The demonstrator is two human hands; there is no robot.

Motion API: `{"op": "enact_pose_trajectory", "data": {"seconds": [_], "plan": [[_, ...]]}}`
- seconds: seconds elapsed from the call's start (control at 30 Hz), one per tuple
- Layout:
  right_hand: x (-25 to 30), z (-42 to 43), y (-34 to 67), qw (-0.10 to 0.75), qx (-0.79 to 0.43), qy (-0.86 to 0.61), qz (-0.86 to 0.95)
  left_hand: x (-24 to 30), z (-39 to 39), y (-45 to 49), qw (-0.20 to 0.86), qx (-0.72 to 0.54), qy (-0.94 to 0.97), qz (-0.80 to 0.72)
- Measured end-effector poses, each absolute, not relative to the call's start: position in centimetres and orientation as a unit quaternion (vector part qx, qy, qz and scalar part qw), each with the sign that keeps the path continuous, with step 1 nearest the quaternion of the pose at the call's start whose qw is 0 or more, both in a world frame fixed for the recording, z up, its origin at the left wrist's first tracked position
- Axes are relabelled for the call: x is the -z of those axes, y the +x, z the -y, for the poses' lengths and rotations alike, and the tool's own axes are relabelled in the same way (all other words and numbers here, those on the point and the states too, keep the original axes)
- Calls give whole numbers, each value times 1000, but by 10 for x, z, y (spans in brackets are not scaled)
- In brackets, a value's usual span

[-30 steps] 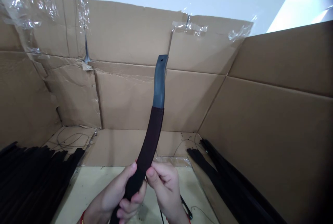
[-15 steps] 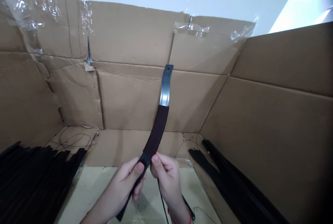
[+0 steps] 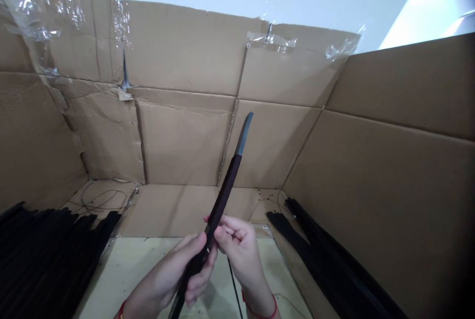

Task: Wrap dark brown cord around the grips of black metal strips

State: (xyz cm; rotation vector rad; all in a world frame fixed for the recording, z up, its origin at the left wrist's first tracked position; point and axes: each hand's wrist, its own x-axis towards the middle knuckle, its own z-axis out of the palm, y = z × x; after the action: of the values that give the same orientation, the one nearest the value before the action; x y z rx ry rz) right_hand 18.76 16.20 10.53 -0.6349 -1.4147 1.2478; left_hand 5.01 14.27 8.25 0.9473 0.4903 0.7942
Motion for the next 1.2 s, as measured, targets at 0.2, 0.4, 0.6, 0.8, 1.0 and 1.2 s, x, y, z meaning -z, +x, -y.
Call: {"op": "enact_pose_trajectory", "data": {"seconds": [0.2, 0.4, 0.6, 0.8, 1.0, 1.2], "plan": [[-104, -165, 183, 551, -425, -322, 642, -93, -143, 48, 612, -456, 517, -387], [-114, -154, 178, 567, -327, -336, 678, -91, -139, 32, 773, -382, 408, -301], [-116, -148, 176, 547, -447, -331, 626, -81, -151, 42, 840, -357, 376, -163], [-117, -156, 179, 535, -477, -334, 612, -71, -164, 48, 845, -360, 372, -133], [-115, -149, 177, 544, -461, -322, 622, -70, -163, 46, 853, -344, 379, -99], [-107, -142, 170, 585, -318, -354, 657, -77, -154, 39, 745, -401, 463, -265]]}}
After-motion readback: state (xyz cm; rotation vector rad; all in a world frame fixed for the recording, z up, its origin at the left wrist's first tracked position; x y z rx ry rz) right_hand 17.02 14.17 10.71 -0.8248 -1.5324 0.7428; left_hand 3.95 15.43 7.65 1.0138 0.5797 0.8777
